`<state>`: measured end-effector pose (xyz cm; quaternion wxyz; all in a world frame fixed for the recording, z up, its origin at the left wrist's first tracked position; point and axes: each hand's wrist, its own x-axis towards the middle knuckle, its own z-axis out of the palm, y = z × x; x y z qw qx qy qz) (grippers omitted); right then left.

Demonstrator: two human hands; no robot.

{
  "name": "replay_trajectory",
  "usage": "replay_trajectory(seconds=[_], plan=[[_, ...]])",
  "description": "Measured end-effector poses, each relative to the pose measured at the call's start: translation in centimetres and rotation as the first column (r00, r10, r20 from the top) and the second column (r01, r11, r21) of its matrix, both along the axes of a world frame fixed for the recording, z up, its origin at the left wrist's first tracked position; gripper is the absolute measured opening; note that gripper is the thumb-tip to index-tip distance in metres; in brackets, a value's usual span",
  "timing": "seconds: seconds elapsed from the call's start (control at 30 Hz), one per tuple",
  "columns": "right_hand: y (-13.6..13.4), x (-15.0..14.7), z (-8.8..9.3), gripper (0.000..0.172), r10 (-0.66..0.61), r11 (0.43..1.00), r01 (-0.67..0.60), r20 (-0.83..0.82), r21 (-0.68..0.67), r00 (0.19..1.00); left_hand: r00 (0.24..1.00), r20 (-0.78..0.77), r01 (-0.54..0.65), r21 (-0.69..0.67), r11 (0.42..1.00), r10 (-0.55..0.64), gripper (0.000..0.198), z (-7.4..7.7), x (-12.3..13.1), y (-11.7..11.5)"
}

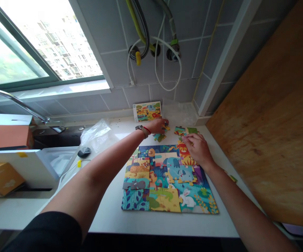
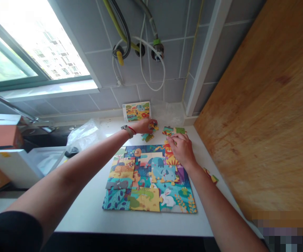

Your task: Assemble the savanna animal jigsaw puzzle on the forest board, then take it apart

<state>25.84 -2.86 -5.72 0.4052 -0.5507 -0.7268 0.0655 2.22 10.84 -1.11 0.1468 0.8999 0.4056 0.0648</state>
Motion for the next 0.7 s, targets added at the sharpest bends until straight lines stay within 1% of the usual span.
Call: replay_trajectory(seconds=[0.07, 0.13, 0.2, 0.23, 0.27, 0.33, 0.37, 0.4, 0.43, 0.5, 0.53, 0.57, 0.6, 0.63, 0.67, 0.7], plan=[[-0.1, 0.0, 0.3, 0.044, 0.026, 0.999, -0.025, -0.009, 0.032, 1.000, 1.000, 0.012, 0.017, 0.022, 1.000, -0.017, 0.051, 0.2, -0.7, -0.6], [-0.1, 0.0, 0.3, 0.043, 0.036, 0.998, -0.034, -0.020, 0.062, 0.999, 0.999, 0.031, 0.025, 0.049, 0.999, -0.027, 0.047, 0.7, -1.5, -1.4], [-0.1, 0.0, 0.3, 0.041, 0.038, 0.997, -0.035, -0.036, 0.071, 0.999, 0.997, 0.068, 0.034, 0.079, 0.996, -0.039, 0.044, 1.5, -2.6, -2.9], [-0.2, -0.1, 0.3, 0.041, 0.040, 0.997, -0.037, -0.044, 0.064, 0.998, 0.994, 0.096, 0.041, 0.097, 0.994, -0.051, 0.045, 2.1, -3.2, -4.0], [-0.2, -0.2, 0.4, 0.041, 0.044, 0.998, -0.041, -0.052, 0.052, 0.998, 0.983, 0.155, 0.080, 0.123, 0.989, -0.099, 0.044, 2.7, -3.8, -5.5], [-0.5, -0.6, 0.7, 0.040, 0.056, 0.998, -0.054, -0.060, 0.031, 0.997, 0.943, 0.267, 0.160, 0.155, 0.975, -0.197, 0.040, 4.0, -5.3, -9.1], [-0.8, -0.9, 1.0, 0.038, 0.072, 0.997, -0.071, -0.059, 0.025, 0.996, 0.927, 0.293, 0.201, 0.135, 0.970, -0.233, 0.038, 4.4, -6.1, -11.2], [-1.1, -1.3, 1.5, 0.036, 0.099, 0.995, -0.098, -0.055, 0.021, 0.994, 0.921, 0.309, 0.218, 0.104, 0.971, -0.239, 0.037, 4.7, -6.8, -13.4], [-1.6, -1.8, 2.0, 0.033, 0.140, 0.990, -0.139, -0.051, 0.017, 0.989, 0.922, 0.320, 0.208, 0.071, 0.976, -0.219, 0.038, 4.8, -7.5, -15.5], [-2.8, -2.8, 3.2, 0.027, 0.268, 0.963, -0.269, -0.035, -0.026, 0.963, 0.931, 0.313, 0.196, 0.000, 0.981, -0.186, 0.039, 4.3, -8.6, -19.3], [-3.5, -3.4, 3.8, 0.026, 0.351, 0.933, -0.352, -0.026, -0.075, 0.936, 0.932, 0.319, 0.187, -0.020, 0.982, -0.171, 0.038, 3.8, -9.0, -20.8], [-4.2, -4.0, 4.3, 0.026, 0.448, 0.882, -0.443, -0.004, -0.157, 0.894, 0.935, 0.308, 0.199, -0.041, 0.979, -0.177, 0.037, 3.2, -9.3, -21.9], [-4.9, -4.5, 4.7, 0.027, 0.539, 0.819, -0.521, 0.009, -0.241, 0.842, 0.938, 0.299, 0.196, -0.040, 0.980, -0.176, 0.035, 2.6, -9.4, -22.8], [-5.5, -4.9, 5.0, 0.026, 0.618, 0.744, -0.580, 0.012, -0.332, 0.786, 0.943, 0.284, 0.192, -0.035, 0.981, -0.174, 0.035, 2.1, -9.4, -23.3], [-6.1, -5.3, 5.2, 0.025, 0.674, 0.676, -0.612, 0.008, -0.409, 0.739, 0.946, 0.274, 0.190, -0.029, 0.981, -0.175, 0.034, 1.5, -9.4, -23.6], [-6.6, -5.7, 5.2, 0.025, 0.711, 0.624, -0.627, 0.006, -0.467, 0.703, 0.947, 0.269, 0.189, -0.022, 0.982, -0.176, 0.033, 1.1, -9.3, -23.7]])
